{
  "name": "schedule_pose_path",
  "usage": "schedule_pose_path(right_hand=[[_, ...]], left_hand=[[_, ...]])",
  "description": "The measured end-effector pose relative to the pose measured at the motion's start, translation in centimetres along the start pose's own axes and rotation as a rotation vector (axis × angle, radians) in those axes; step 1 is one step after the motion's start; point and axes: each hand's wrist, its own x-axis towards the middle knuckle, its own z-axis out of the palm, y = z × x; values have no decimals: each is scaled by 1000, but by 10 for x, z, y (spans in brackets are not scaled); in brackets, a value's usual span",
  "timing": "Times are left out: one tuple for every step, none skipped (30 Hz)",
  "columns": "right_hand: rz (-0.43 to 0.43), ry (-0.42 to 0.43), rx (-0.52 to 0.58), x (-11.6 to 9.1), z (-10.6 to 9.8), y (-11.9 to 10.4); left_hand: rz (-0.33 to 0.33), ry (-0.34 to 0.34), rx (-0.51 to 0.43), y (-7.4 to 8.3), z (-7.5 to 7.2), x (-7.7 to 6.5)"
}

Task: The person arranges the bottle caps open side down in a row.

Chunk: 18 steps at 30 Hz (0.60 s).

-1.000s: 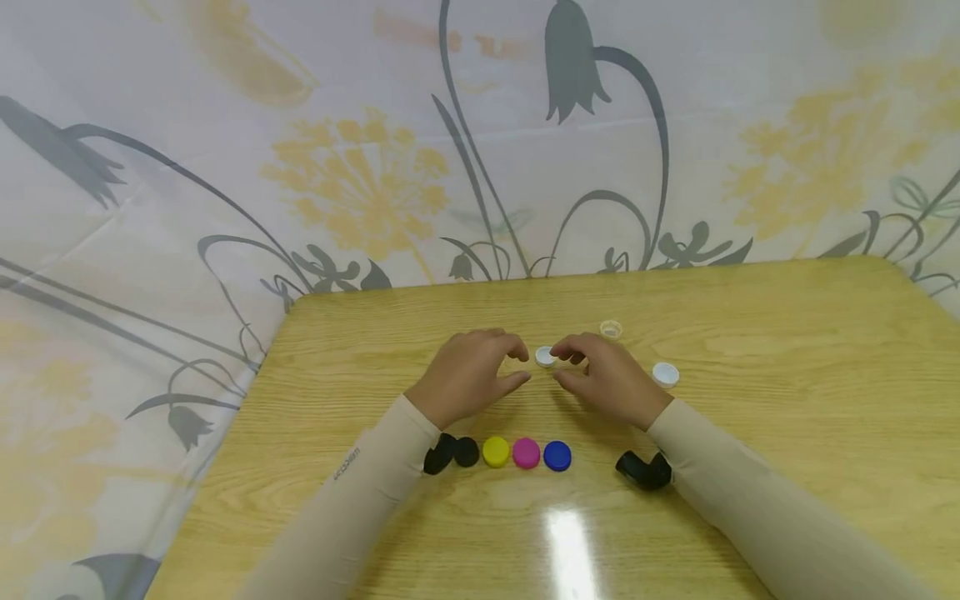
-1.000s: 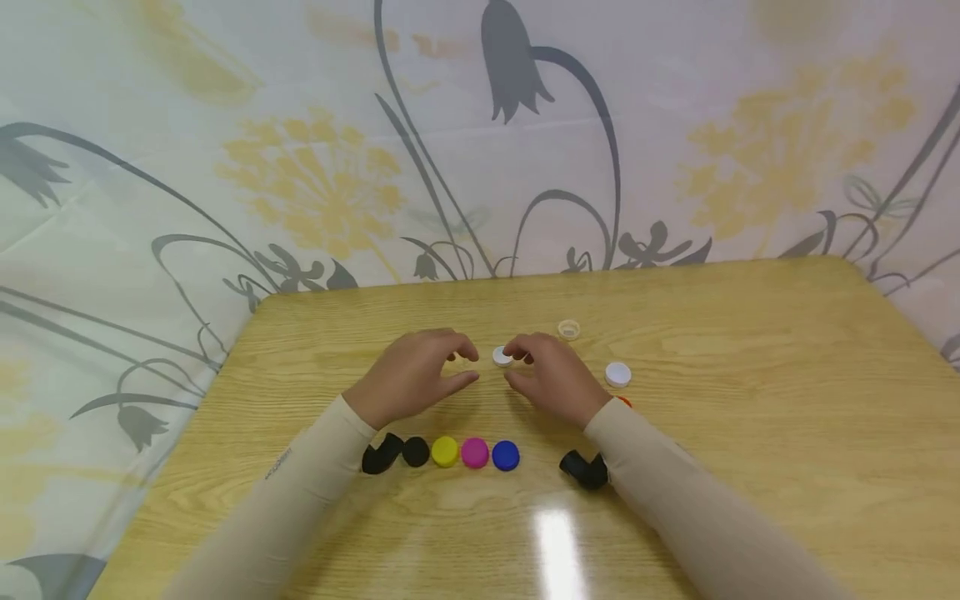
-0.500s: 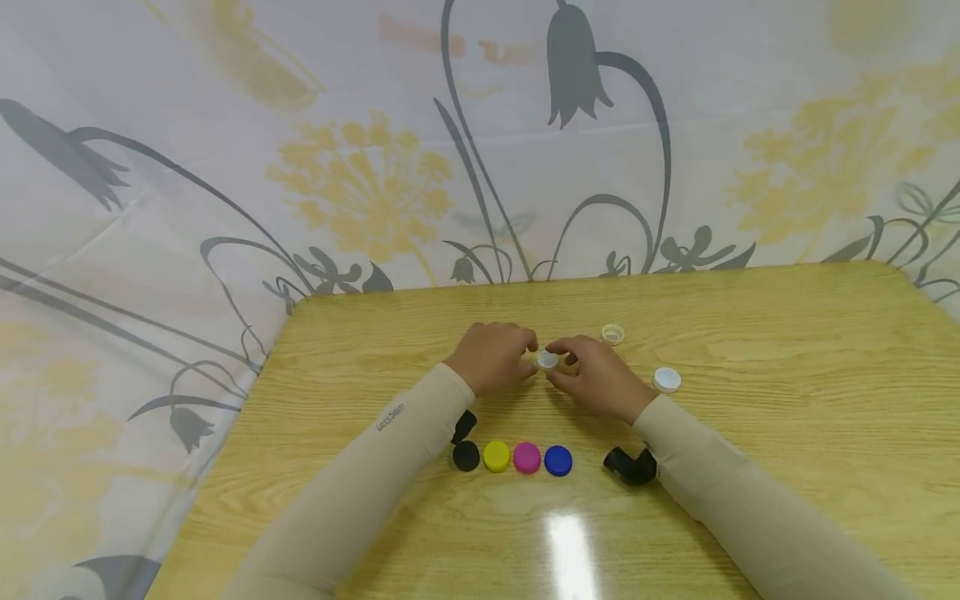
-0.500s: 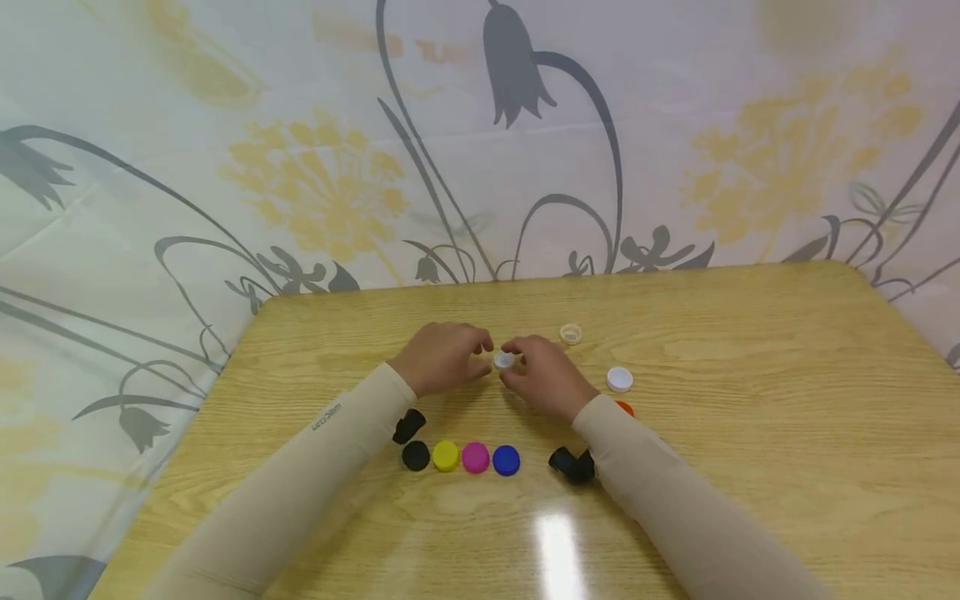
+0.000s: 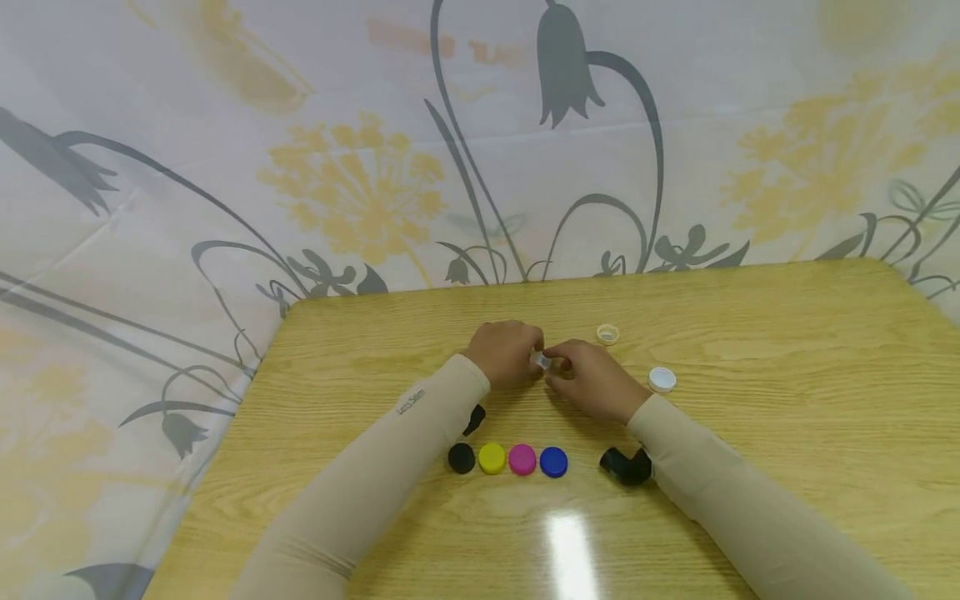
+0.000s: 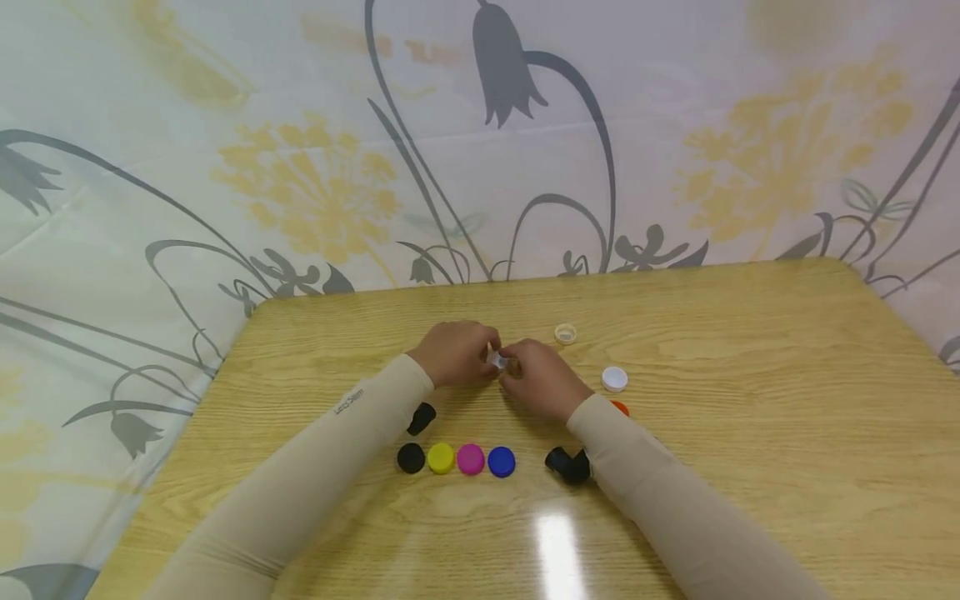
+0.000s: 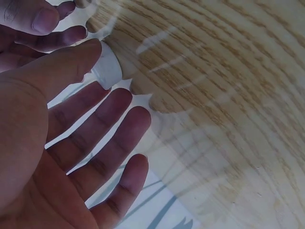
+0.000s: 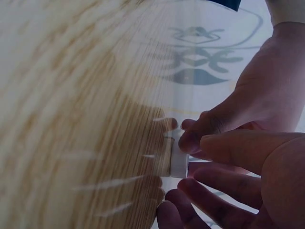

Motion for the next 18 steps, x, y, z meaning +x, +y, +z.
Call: schedule_pose_path(right_hand=[[2, 0, 1, 0, 0, 0], [4, -1, 3, 0, 0, -1], [6, -1, 5, 0, 0, -1], [7, -1, 7, 0, 0, -1], [8, -1, 8, 0, 0, -1], [6, 0, 7, 0, 0, -1], [4, 1, 7, 0, 0, -1], [1, 3, 6, 0, 0, -1], [-2, 6, 4, 0, 0, 0], [-8, 11, 3, 0, 0, 0], [-12, 16, 4, 0, 0, 0], [-17, 21, 6, 0, 0, 0], [-20, 26, 9, -1, 0, 0], [-21, 31, 14, -1, 0, 0], [-21, 38, 20, -1, 0, 1], [-23, 47, 27, -1, 0, 1], [-21, 55, 35, -1, 0, 1], [-19, 62, 44, -1, -1, 1]], left_hand=[[3, 3, -3, 0, 0, 0], [5, 3, -8, -1, 0, 0], [6, 1, -11, -1, 0, 0], [6, -1, -16, -1, 0, 0], [6, -3, -20, -1, 0, 0], [6, -5, -28, -2, 0, 0], [6, -7, -34, -2, 0, 0], [8, -10, -43, -2, 0, 0], [9, -12, -51, -3, 0, 0], [11, -12, -62, -3, 0, -1], [15, -12, -71, -3, 0, -1], [17, -14, -82, -3, 0, -1], [19, -15, -90, -3, 0, -1], [21, -16, -97, -3, -1, -1], [23, -16, -103, -4, -1, -1], [26, -16, -111, -4, -1, -1], [28, -17, -121, -4, -1, -1], [28, -20, -132, -5, -2, -2]])
